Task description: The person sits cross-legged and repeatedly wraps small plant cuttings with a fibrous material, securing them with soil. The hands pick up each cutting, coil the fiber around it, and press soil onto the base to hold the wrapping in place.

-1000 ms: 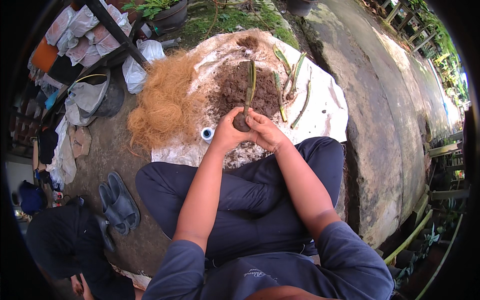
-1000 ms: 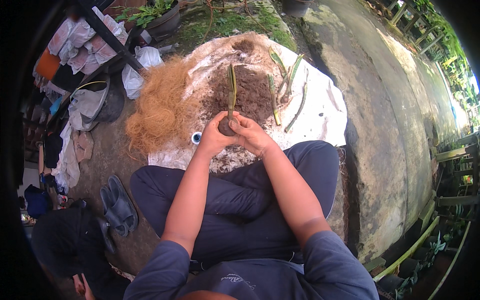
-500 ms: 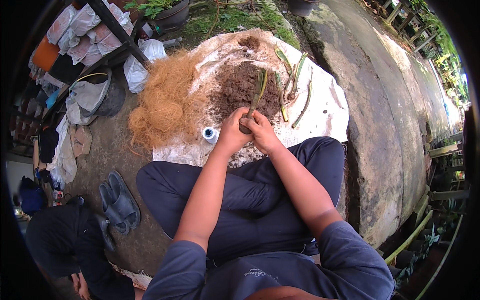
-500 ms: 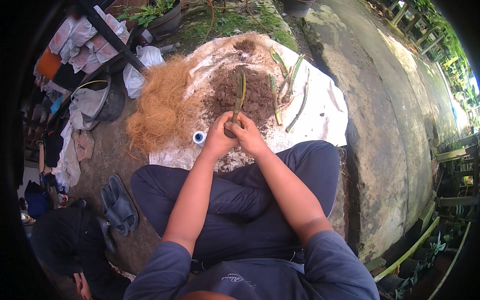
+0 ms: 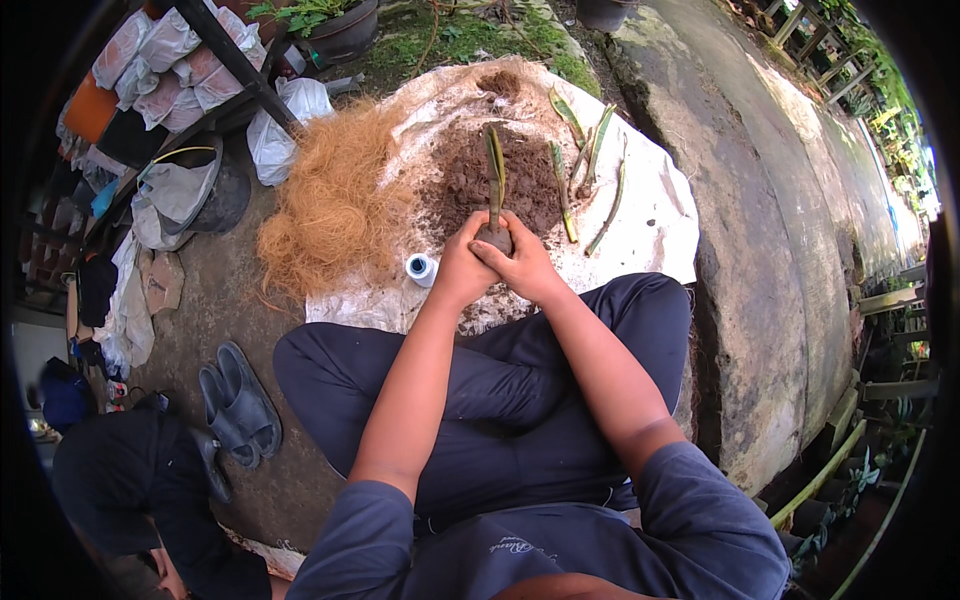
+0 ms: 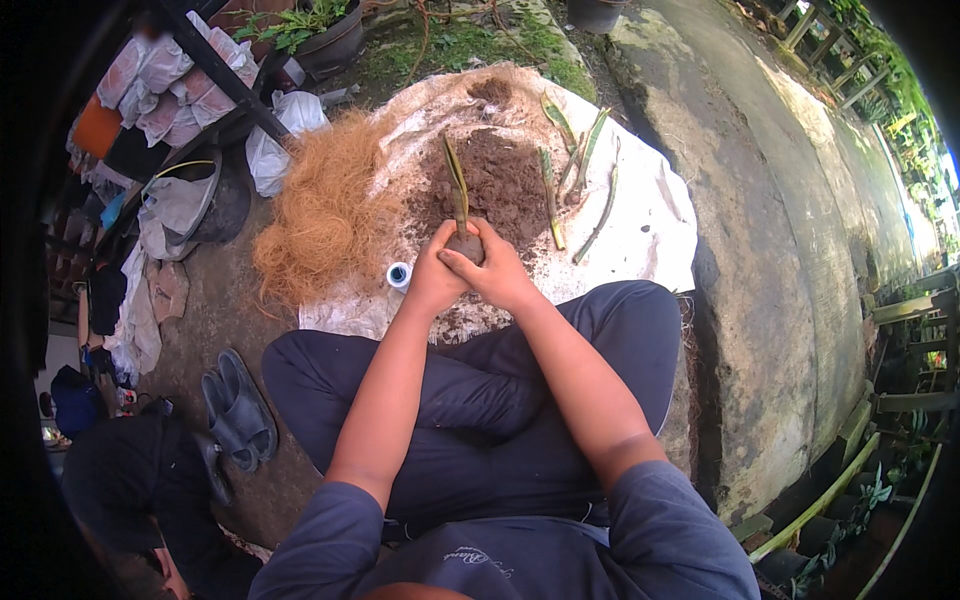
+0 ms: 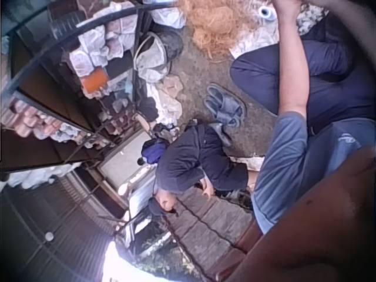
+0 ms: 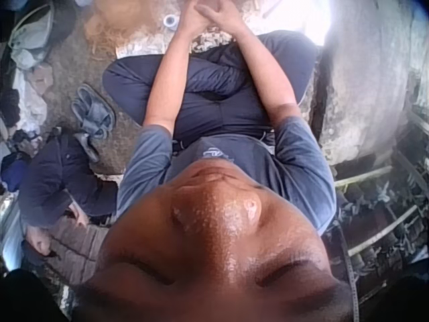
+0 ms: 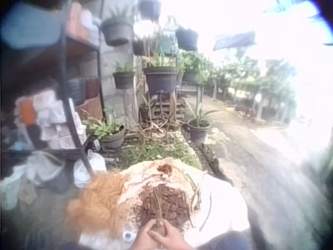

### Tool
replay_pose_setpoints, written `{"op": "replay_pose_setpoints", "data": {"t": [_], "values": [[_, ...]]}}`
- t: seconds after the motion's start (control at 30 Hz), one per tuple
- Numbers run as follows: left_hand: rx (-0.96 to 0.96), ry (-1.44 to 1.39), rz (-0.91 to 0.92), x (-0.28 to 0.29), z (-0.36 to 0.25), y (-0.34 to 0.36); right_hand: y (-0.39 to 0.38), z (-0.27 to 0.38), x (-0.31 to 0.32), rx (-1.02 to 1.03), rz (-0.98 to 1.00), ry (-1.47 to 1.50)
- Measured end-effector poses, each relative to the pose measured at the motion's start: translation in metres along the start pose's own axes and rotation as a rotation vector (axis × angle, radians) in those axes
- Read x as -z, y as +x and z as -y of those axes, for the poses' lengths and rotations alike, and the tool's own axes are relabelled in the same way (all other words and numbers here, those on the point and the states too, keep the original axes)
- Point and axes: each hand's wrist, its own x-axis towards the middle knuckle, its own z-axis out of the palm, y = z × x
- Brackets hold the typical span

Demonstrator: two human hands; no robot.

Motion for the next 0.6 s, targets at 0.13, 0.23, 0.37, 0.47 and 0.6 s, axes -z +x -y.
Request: {"op": "replay_pose_setpoints", "data": {"t": [0.13,0.23,0.37,0.47,0.6], "values": [[-0.053,-0.324,0.097,0.005,0.007,0.004,0.006,-0.019,-0.002,0.128,0.004,0.289],[-0.025,-0.520,0.143,0.010,0.003,0.003,0.012,-0.021,0.005,0.058,0.038,0.657],[0.021,-0.629,0.185,0.020,-0.011,0.002,0.006,0.008,0.036,0.135,0.062,0.366],[0.072,-0.642,0.186,0.027,-0.002,0.003,0.002,0.020,0.042,0.261,0.074,0.108],[0.138,-0.620,0.185,0.026,0.002,0.005,-0.002,0.027,0.051,0.406,0.035,-0.219]]}}
